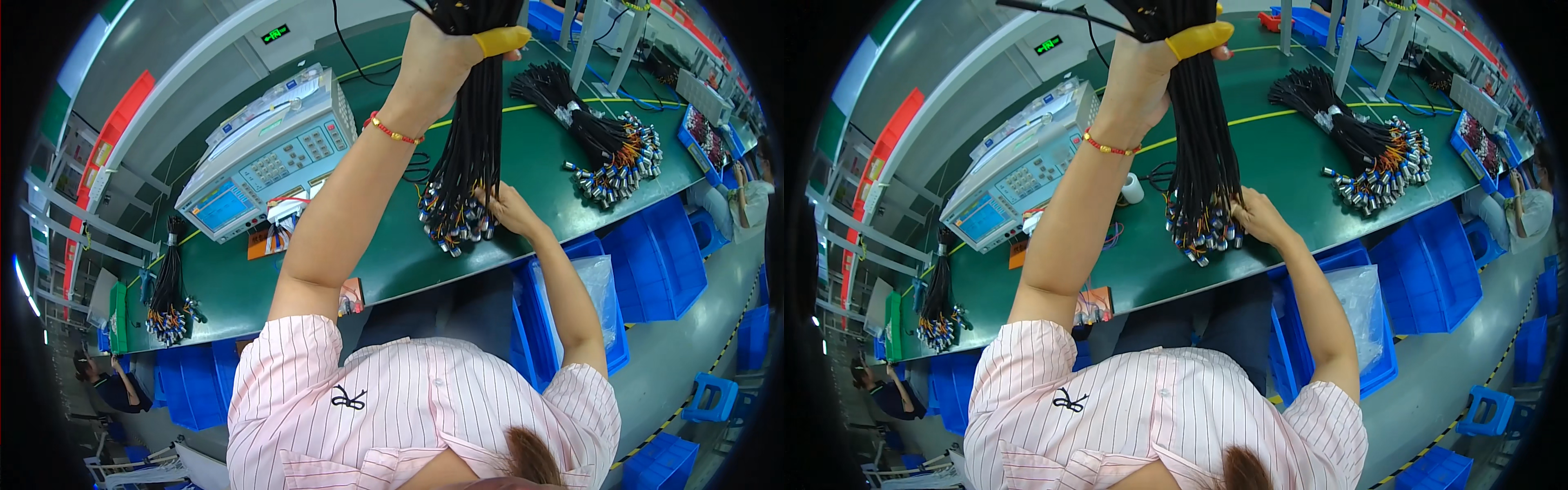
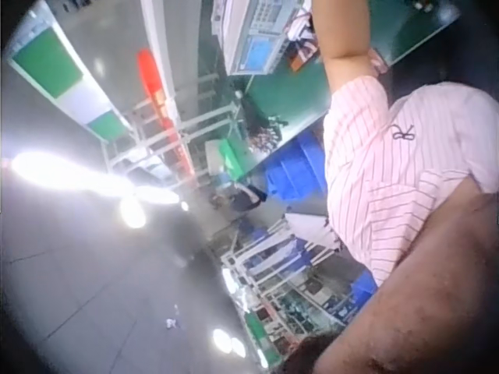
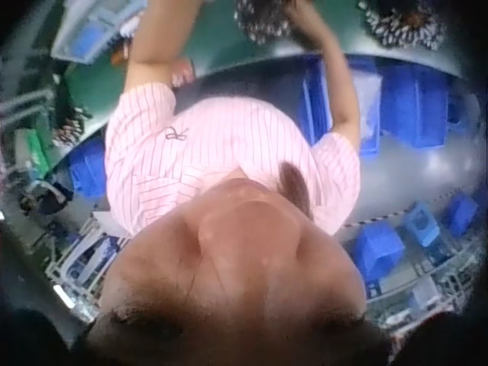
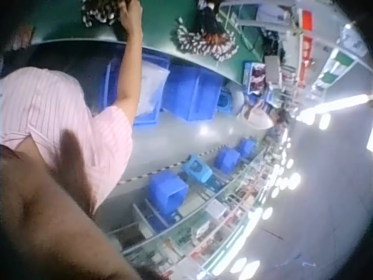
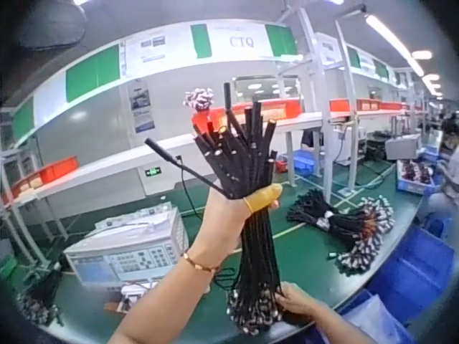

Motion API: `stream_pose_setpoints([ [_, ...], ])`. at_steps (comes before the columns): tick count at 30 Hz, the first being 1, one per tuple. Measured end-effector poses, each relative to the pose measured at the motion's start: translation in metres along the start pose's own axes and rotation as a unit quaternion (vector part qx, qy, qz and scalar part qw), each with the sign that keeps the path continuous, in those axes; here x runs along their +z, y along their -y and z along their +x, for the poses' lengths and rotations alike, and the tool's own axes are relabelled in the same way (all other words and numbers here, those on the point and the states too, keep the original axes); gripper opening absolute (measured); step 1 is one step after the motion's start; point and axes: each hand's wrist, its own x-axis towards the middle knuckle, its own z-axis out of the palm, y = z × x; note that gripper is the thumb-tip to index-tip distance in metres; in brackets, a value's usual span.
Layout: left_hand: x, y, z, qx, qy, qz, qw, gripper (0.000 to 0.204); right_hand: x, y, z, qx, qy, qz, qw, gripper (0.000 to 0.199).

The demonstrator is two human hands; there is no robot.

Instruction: Testing and bundling electrical cables at a factory workstation using a testing board and plastic wrap.

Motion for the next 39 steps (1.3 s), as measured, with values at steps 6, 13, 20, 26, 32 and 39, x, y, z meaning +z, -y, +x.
stream_pose_setpoints([
  [6,-0.012,0.006,-0.006,0.031,-0.003,0.042,0.999,0.021,-0.116,0.107,0.006,-0.105,-0.046,-0.003,0.993,0.075],
  [13,0.000,0.016,-0.014,-0.018,0.001,0.118,0.993,0.024,-0.193,0.265,0.038,-0.418,-0.298,-0.028,0.858,0.051],
  [20,0.011,0.011,-0.018,-0.010,0.006,0.116,0.993,0.026,-0.193,0.298,0.031,-0.383,-0.200,-0.145,0.890,0.047],
  [26,-0.005,0.019,-0.019,0.026,0.009,0.134,0.991,0.025,-0.167,0.306,0.023,-0.388,-0.190,-0.229,0.872,0.043],
  [32,0.001,0.011,-0.028,0.046,0.005,0.040,0.998,0.023,-0.166,0.278,0.036,-0.353,-0.201,-0.267,0.874,0.049],
  [39,0.000,0.007,-0.030,0.003,0.025,0.076,0.997,0.025,-0.185,0.301,0.024,-0.181,-0.062,-0.267,0.945,0.056],
])
